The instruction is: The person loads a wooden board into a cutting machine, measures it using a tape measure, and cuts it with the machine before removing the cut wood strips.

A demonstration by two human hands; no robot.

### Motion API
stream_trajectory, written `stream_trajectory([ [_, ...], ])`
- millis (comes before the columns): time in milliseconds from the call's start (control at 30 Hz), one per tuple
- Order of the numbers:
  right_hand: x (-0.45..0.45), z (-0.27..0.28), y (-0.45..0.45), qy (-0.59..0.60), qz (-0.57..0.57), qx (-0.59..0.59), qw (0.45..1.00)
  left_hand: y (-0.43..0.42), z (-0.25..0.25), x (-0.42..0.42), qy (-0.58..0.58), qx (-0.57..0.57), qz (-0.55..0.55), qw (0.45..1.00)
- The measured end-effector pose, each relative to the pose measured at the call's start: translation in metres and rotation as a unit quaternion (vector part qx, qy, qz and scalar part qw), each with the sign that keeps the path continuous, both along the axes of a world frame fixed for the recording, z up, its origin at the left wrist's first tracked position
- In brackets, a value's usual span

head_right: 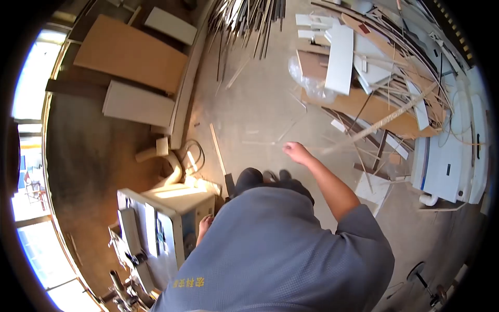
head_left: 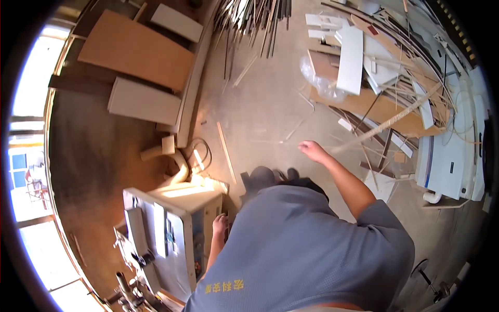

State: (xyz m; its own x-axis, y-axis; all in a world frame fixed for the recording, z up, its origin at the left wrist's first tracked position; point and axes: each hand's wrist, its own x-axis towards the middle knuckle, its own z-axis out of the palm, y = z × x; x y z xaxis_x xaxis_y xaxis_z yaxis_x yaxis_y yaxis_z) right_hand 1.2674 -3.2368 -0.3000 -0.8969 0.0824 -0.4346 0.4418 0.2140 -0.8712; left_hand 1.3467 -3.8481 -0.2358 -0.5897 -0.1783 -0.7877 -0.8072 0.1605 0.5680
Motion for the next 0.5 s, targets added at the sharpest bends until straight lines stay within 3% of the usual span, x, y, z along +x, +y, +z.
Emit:
stream_trajectory([
  [100, -0.161, 0.064, 0.019, 0.038, 0.023, -0.075, 0.996, 0.049, 0.008, -0.114, 0.045, -0.076, -0.154, 0.984],
  [200, -0.293, 0.105, 0.036, 0.093, -0.013, -0.211, 0.973, 0.069, -0.032, -0.216, 0.007, -0.102, -0.254, 0.962],
  [300, -0.397, 0.131, 0.065, 0.125, -0.018, -0.220, 0.967, 0.089, -0.061, -0.355, -0.048, -0.135, -0.350, 0.926],
  [333, -0.464, 0.147, 0.099, 0.133, -0.058, -0.223, 0.964, 0.103, -0.063, -0.427, -0.065, -0.131, -0.368, 0.918],
  [500, -0.538, 0.188, 0.199, 0.141, -0.197, -0.222, 0.945, 0.214, -0.061, -0.763, -0.145, -0.120, -0.319, 0.929],
])
